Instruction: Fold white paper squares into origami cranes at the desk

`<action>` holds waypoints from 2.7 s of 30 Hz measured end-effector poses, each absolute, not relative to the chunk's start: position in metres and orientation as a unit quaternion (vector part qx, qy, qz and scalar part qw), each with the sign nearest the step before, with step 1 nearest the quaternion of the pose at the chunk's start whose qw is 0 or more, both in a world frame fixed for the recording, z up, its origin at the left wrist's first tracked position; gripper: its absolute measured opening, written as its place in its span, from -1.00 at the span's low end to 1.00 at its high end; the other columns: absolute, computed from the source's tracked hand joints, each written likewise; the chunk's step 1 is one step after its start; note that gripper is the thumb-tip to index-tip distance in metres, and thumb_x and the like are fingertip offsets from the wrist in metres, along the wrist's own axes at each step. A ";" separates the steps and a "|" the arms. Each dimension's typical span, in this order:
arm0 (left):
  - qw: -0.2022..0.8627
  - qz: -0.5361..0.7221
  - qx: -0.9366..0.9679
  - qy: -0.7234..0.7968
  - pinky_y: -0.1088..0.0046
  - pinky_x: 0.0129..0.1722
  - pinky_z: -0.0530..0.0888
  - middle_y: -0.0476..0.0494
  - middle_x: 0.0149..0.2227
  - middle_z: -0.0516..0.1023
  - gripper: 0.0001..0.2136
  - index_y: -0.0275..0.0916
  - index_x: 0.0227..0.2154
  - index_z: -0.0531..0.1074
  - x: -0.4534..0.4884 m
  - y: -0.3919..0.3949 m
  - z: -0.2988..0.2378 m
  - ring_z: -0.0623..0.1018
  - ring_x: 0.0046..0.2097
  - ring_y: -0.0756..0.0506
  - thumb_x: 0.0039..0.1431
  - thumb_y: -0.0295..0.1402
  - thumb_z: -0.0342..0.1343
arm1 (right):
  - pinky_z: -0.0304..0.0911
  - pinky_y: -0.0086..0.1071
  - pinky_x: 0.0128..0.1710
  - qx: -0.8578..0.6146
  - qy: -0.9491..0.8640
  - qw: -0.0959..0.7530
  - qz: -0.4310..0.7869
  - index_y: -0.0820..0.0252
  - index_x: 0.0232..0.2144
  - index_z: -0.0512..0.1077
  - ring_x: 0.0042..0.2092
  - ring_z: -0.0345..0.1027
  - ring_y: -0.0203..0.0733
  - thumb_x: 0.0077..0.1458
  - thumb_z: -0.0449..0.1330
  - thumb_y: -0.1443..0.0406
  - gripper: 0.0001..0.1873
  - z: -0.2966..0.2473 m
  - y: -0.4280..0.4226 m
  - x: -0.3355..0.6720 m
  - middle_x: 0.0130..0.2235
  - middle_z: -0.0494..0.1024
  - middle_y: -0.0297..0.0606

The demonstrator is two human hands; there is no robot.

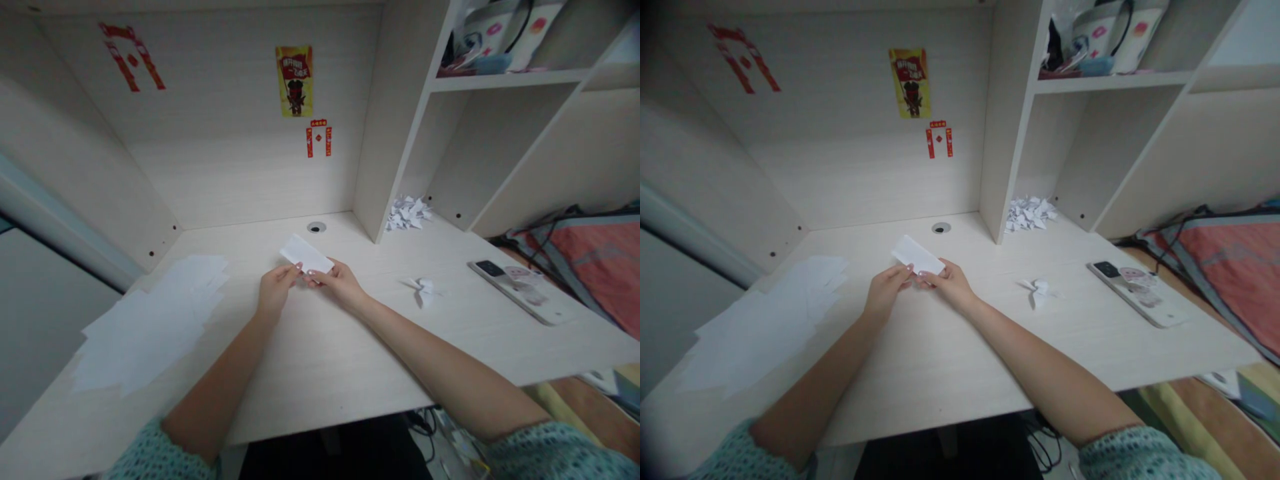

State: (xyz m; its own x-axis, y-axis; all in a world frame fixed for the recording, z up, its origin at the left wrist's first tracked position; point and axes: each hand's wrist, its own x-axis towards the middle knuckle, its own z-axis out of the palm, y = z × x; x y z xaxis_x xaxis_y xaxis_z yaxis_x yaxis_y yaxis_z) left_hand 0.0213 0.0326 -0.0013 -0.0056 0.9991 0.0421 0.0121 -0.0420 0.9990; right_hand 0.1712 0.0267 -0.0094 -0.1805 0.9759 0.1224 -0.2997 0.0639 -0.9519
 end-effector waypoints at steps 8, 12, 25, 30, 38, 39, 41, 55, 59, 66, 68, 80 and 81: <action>0.419 0.470 0.574 0.524 0.48 -0.36 0.37 -0.12 -0.40 0.54 -0.73 -0.28 -0.49 0.48 0.018 0.035 -0.005 0.49 -0.32 -0.07 -0.06 -0.13 0.13 | 0.17 -0.42 -0.45 -0.387 -0.488 0.588 0.516 0.20 -0.48 0.47 -0.44 0.27 -0.27 -0.11 0.21 0.07 -0.70 -0.011 0.035 0.178 -0.48 0.47 -0.32; 0.353 0.454 0.634 0.517 0.49 -0.36 0.34 -0.06 -0.46 0.52 -0.76 -0.26 -0.54 0.44 0.016 0.036 -0.007 0.47 -0.38 -0.05 0.00 -0.17 0.07 | 0.09 -0.43 -0.46 -0.404 -0.487 0.589 0.503 0.23 -0.48 0.50 -0.47 0.23 -0.30 -0.16 0.23 0.10 -0.71 -0.011 0.038 0.181 -0.51 0.48 -0.32; 0.290 0.489 0.633 0.525 0.44 -0.28 0.39 -0.10 -0.38 0.55 -0.68 -0.20 -0.20 0.38 0.018 0.033 -0.010 0.52 -0.32 -0.07 -0.01 -0.17 0.12 | 0.13 -0.45 -0.48 -0.404 -0.537 0.576 0.465 0.25 -0.50 0.47 -0.50 0.25 -0.32 -0.12 0.21 0.15 -0.75 -0.016 0.034 0.176 -0.52 0.47 -0.31; 0.378 0.481 0.621 0.490 0.47 -0.35 0.40 -0.11 -0.32 0.54 -0.68 -0.23 -0.22 0.41 0.025 0.025 -0.004 0.52 -0.34 -0.06 0.07 -0.13 0.00 | 0.17 -0.44 -0.43 -0.417 -0.572 0.559 0.432 0.24 -0.49 0.49 -0.44 0.32 -0.28 -0.10 0.21 0.16 -0.76 -0.015 0.030 0.174 -0.45 0.51 -0.26; 0.436 0.483 0.599 0.467 0.45 -0.34 0.41 -0.08 -0.41 0.54 -0.71 -0.30 -0.39 0.47 0.025 0.030 -0.001 0.49 -0.35 -0.08 0.03 -0.15 0.04 | 0.12 -0.46 -0.48 -0.442 -0.563 0.578 0.392 0.23 -0.49 0.43 -0.49 0.23 -0.32 -0.05 0.14 0.16 -0.77 -0.012 0.035 0.181 -0.50 0.44 -0.32; 0.441 0.491 0.581 0.476 0.44 -0.34 0.42 -0.09 -0.40 0.55 -0.71 -0.31 -0.38 0.47 0.023 0.032 -0.002 0.50 -0.35 -0.09 0.02 -0.16 0.05 | 0.13 -0.45 -0.48 -0.447 -0.554 0.585 0.387 0.22 -0.49 0.43 -0.48 0.23 -0.31 -0.06 0.14 0.16 -0.77 -0.013 0.037 0.183 -0.50 0.44 -0.32; 0.442 0.504 0.553 0.495 0.41 -0.34 0.43 -0.11 -0.39 0.56 -0.73 -0.31 -0.35 0.48 0.020 0.036 -0.003 0.51 -0.37 -0.10 0.01 -0.19 0.07 | 0.14 -0.44 -0.46 -0.459 -0.536 0.600 0.377 0.22 -0.50 0.43 -0.47 0.23 -0.30 -0.06 0.14 0.15 -0.77 -0.014 0.040 0.186 -0.49 0.44 -0.31; 0.416 0.492 0.546 0.535 0.48 -0.49 0.35 -0.05 -0.58 0.50 -0.76 -0.32 -0.33 0.50 0.009 0.039 0.005 0.47 -0.47 -0.07 -0.02 -0.28 0.08 | 0.14 -0.46 -0.42 -0.385 -0.551 0.623 0.400 0.11 -0.25 0.35 -0.40 0.24 -0.34 -0.09 0.15 0.27 -0.73 -0.014 0.047 0.190 -0.24 0.42 -0.32; 0.397 0.486 0.571 0.529 0.47 -0.45 0.38 -0.06 -0.60 0.48 -0.77 -0.31 -0.35 0.50 0.009 0.041 0.002 0.48 -0.43 -0.09 -0.01 -0.28 0.07 | 0.14 -0.42 -0.35 -0.397 -0.594 0.571 0.404 0.16 -0.29 0.45 -0.35 0.26 -0.28 -0.01 0.05 0.27 -0.75 -0.014 0.045 0.192 -0.30 0.47 -0.30; 0.419 0.508 0.551 0.512 0.44 -0.33 0.41 -0.16 -0.35 0.57 -0.70 -0.30 -0.30 0.49 0.005 0.048 -0.007 0.51 -0.25 -0.14 -0.03 -0.20 0.08 | 0.20 -0.35 -0.21 -0.371 -0.611 0.557 0.422 0.15 -0.25 0.50 -0.22 0.35 -0.21 -0.06 0.01 0.37 -0.66 -0.022 0.047 0.192 -0.21 0.53 -0.25; 0.412 0.514 0.546 0.518 0.42 -0.30 0.41 -0.15 -0.32 0.57 -0.71 -0.30 -0.31 0.49 0.005 0.047 -0.006 0.51 -0.26 -0.13 -0.02 -0.21 0.07 | 0.24 -0.36 -0.26 -0.371 -0.616 0.550 0.424 0.15 -0.23 0.49 -0.25 0.38 -0.21 -0.05 0.05 0.34 -0.68 -0.024 0.048 0.190 -0.21 0.54 -0.22; 0.440 0.492 0.536 0.526 0.39 -0.31 0.41 -0.14 -0.35 0.58 -0.75 -0.29 -0.35 0.51 0.007 0.043 -0.003 0.51 -0.36 -0.11 -0.05 -0.24 0.10 | 0.29 -0.31 -0.19 -0.400 -0.636 0.546 0.371 0.15 -0.32 0.53 -0.19 0.43 -0.14 -0.11 0.22 0.30 -0.78 -0.022 0.046 0.192 -0.22 0.57 -0.21; 0.443 0.494 0.534 0.524 0.39 -0.30 0.40 -0.14 -0.36 0.58 -0.75 -0.29 -0.36 0.51 0.007 0.044 -0.003 0.52 -0.35 -0.11 -0.06 -0.24 0.11 | 0.29 -0.31 -0.19 -0.400 -0.637 0.546 0.368 0.14 -0.33 0.53 -0.18 0.43 -0.14 -0.11 0.22 0.30 -0.79 -0.023 0.046 0.193 -0.23 0.57 -0.21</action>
State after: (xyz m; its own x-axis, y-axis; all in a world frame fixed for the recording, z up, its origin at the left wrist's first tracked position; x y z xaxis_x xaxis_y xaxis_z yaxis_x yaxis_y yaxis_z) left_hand 0.0065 0.0437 -0.0032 -0.0379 0.9973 0.0634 0.1229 -0.0583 0.9907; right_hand 0.1926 0.0461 -0.0225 -0.0837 0.9121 0.4013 0.1085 0.4086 -0.9062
